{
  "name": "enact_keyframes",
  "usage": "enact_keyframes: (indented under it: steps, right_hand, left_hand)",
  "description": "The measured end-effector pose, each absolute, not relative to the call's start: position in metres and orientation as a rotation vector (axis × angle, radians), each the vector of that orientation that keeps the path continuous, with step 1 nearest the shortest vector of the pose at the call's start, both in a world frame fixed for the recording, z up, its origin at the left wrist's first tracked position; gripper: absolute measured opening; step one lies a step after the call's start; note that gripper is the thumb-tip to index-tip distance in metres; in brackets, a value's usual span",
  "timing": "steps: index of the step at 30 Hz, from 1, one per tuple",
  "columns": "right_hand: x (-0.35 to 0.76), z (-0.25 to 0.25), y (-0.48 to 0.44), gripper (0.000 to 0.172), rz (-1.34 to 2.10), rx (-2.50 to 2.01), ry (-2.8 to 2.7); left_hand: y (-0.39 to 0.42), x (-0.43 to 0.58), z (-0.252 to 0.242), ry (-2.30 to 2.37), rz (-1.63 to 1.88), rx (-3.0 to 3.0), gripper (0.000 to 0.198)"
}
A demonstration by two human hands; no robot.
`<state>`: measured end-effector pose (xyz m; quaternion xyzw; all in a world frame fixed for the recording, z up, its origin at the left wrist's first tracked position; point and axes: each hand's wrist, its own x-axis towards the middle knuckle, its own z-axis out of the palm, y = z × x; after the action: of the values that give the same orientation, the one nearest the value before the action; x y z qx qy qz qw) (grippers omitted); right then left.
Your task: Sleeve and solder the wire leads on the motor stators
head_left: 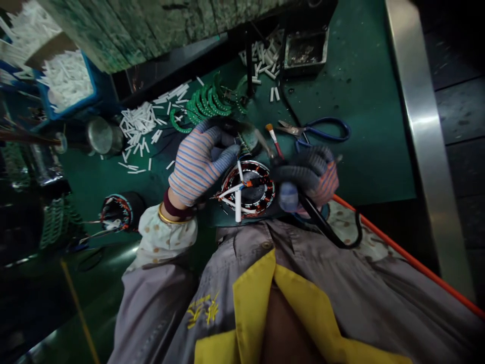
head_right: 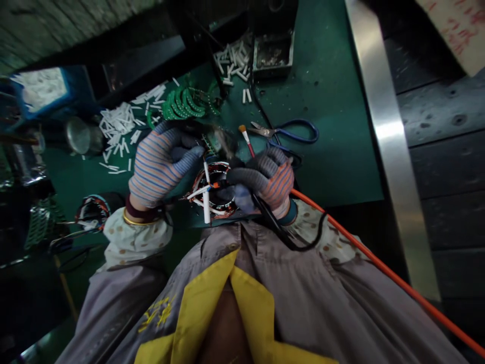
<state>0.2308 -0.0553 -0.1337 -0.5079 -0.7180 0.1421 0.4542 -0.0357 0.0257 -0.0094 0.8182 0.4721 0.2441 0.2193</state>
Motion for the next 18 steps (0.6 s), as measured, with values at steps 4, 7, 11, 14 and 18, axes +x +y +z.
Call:
enact_keyframes:
  steps: [4, 7, 11, 14, 18]
  right_hand:
    - [0.240, -0.117, -0.059, 0.041, 0.194, -0.950, -1.797]
    - [0.241, -0.097, -0.053, 0.035, 0.113, -0.793, -1.776]
    - [0.237, -0.089, -0.048, 0.028, 0.082, -0.780, -1.726]
    - [0.227, -0.090, -0.042, 0.043, 0.049, -1.012, -1.596]
    - [0.206, -0.083, -0.021, 0.048, 0.044, -1.243, -1.747]
  left_hand:
    - [0.018, -0.027, -0.022, 1.300, 0.801, 2.347, 0.026]
    - [0.013, -0.022, -0.026, 1.431, 0.746, 2.415, 0.019]
    - [0.006, -0.017, -0.023, 1.584, 0.665, 2.415, 0.019]
    - [0.005, -0.015, -0.022, 1.610, 0.664, 2.412, 0.020]
    - [0.007, -0.014, -0.027, 1.621, 0.672, 2.424, 0.020]
